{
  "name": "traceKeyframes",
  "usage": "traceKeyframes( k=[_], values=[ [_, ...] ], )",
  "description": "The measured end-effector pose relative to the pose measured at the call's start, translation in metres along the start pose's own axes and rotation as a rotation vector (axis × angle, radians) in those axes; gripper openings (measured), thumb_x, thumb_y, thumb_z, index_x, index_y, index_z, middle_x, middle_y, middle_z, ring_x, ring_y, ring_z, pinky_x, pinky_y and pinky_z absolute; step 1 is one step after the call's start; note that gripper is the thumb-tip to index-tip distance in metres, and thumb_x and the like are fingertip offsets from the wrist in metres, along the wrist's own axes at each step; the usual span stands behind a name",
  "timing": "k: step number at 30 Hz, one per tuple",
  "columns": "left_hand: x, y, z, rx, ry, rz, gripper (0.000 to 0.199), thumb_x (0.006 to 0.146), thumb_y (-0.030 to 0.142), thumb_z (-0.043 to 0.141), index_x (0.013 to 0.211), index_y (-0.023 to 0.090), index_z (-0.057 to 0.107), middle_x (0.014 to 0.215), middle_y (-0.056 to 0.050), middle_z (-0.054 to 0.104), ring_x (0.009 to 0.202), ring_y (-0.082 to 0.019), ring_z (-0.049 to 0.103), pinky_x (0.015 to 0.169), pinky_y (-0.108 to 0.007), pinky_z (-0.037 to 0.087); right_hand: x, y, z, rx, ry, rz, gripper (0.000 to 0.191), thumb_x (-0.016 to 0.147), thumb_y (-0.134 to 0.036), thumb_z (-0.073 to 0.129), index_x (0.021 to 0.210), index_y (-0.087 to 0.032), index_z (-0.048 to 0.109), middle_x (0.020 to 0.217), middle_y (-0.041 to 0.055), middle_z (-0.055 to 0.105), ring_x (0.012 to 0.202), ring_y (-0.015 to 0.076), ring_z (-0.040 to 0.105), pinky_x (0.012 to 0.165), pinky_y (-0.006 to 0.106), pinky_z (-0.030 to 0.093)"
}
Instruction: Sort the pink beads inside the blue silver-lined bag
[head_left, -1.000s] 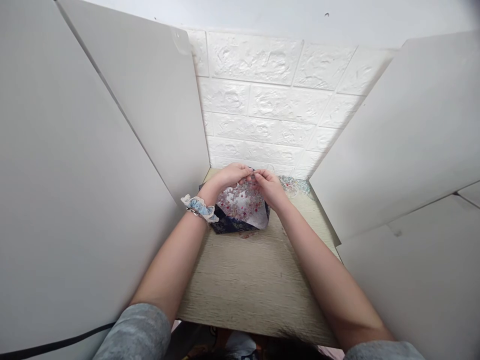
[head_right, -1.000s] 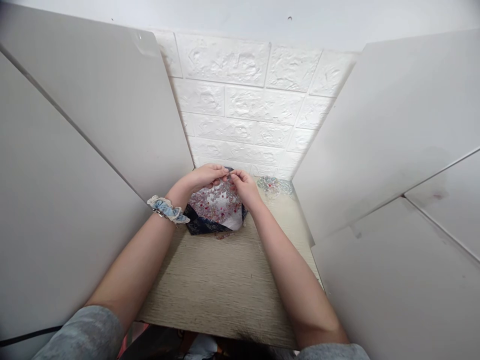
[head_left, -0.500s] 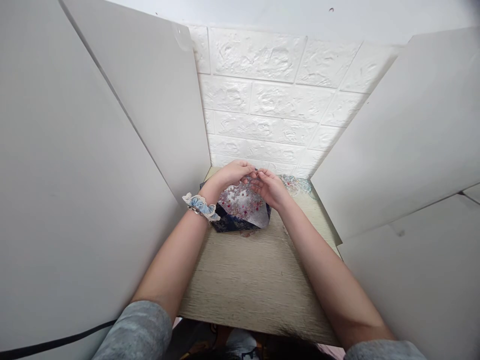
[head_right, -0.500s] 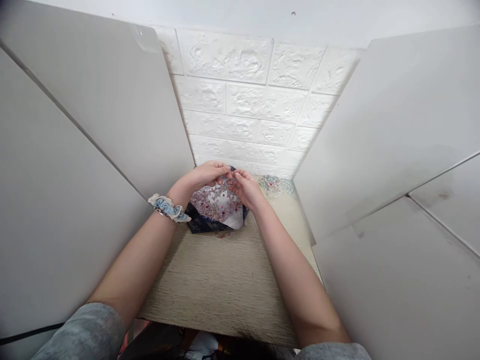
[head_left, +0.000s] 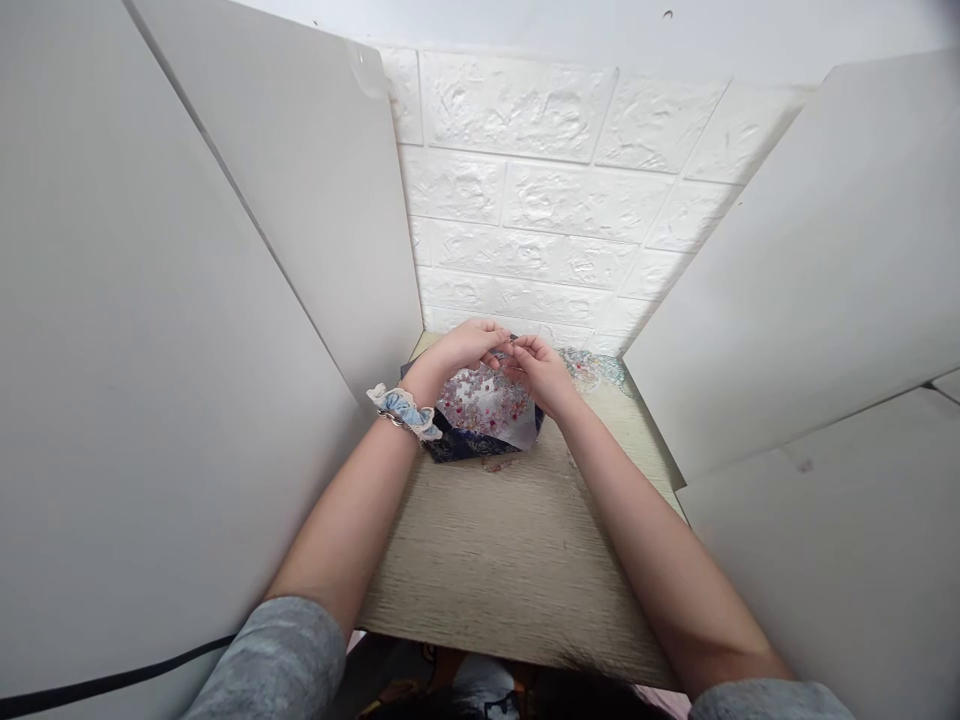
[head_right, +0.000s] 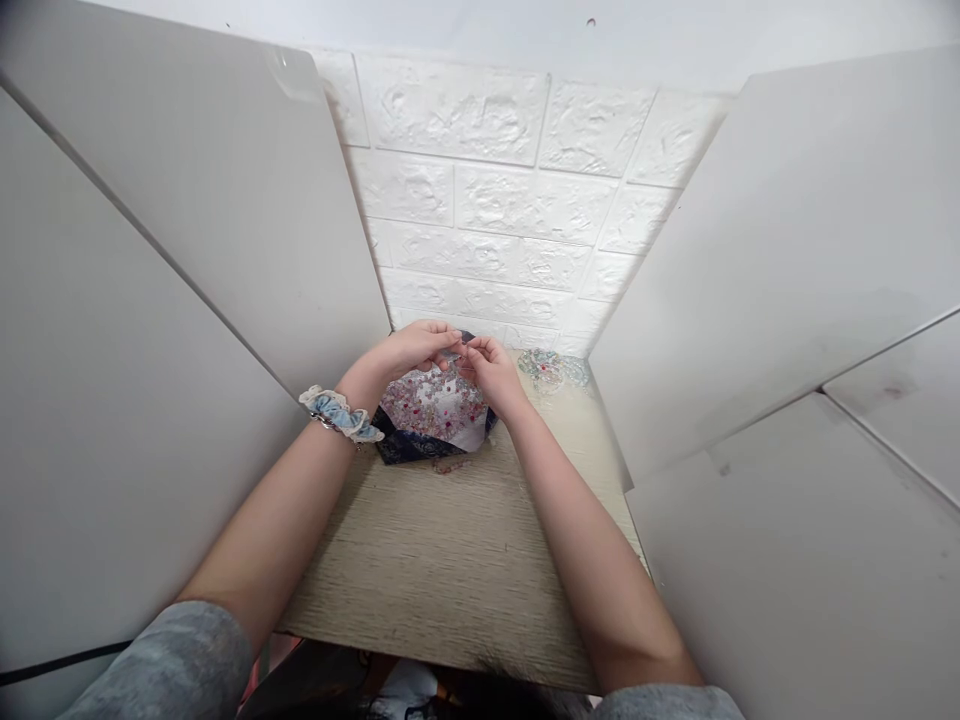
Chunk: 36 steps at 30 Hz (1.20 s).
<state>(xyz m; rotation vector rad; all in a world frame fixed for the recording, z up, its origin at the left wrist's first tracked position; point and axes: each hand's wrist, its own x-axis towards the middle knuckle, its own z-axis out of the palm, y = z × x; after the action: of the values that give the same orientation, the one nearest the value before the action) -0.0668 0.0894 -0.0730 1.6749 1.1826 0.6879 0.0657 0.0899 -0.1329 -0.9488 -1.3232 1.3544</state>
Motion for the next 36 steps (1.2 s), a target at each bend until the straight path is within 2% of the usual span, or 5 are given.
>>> traceKeyframes(
  k=[6,19,26,31,36],
  values=[
    [0.001,-0.002,-0.001,0.009,0.033,-0.03,0.019,0.073,0.031,0.044,0.07,0.013,0.051,0.079,-0.005,0.058,0.045,-0.002,0.046,0.036,-0.015,0.023,0.002,0.002,0.002,-0.259,0.062,-0.078,0.016,0.075,-0.029,0.04,0.087,-0.018,0.04,0.089,0.0035,0.055,0.076,0.0109,0.054,0.069,0.025,0.044],
    [-0.002,0.001,-0.004,-0.052,0.037,-0.044,0.018,0.071,0.03,0.046,0.07,0.013,0.05,0.083,-0.005,0.06,0.044,-0.002,0.045,0.035,-0.015,0.021,0.001,0.001,0.0,-0.428,0.12,-0.157,0.022,0.075,-0.037,0.043,0.084,-0.017,0.043,0.076,0.0008,0.053,0.065,0.01,0.05,0.06,0.022,0.04],
    [0.0,-0.002,-0.005,-0.101,0.095,-0.066,0.016,0.074,0.029,0.045,0.071,0.013,0.047,0.086,-0.005,0.06,0.045,-0.002,0.047,0.036,-0.016,0.023,-0.008,-0.005,0.005,-0.84,0.19,-0.259,0.018,0.077,-0.028,0.037,0.072,-0.016,0.049,0.068,0.0005,0.052,0.065,0.0115,0.046,0.063,0.023,0.034],
    [0.0,0.0,-0.006,-0.123,0.15,-0.015,0.021,0.077,0.03,0.041,0.065,0.013,0.044,0.067,-0.001,0.054,0.04,-0.001,0.04,0.037,-0.016,0.025,-0.015,-0.007,0.012,-1.108,0.041,-0.357,0.018,0.075,-0.026,0.04,0.068,-0.015,0.052,0.074,0.0036,0.051,0.07,0.0123,0.046,0.065,0.023,0.033],
    [0.001,-0.001,-0.008,-0.188,0.149,0.071,0.027,0.078,0.031,0.04,0.057,0.015,0.037,0.05,0.003,0.037,0.035,-0.001,0.029,0.035,-0.016,0.02,-0.021,-0.009,0.018,-1.218,-0.324,-0.32,0.016,0.074,-0.024,0.043,0.072,-0.016,0.056,0.077,0.0035,0.056,0.069,0.0114,0.047,0.063,0.022,0.033]
  ],
)
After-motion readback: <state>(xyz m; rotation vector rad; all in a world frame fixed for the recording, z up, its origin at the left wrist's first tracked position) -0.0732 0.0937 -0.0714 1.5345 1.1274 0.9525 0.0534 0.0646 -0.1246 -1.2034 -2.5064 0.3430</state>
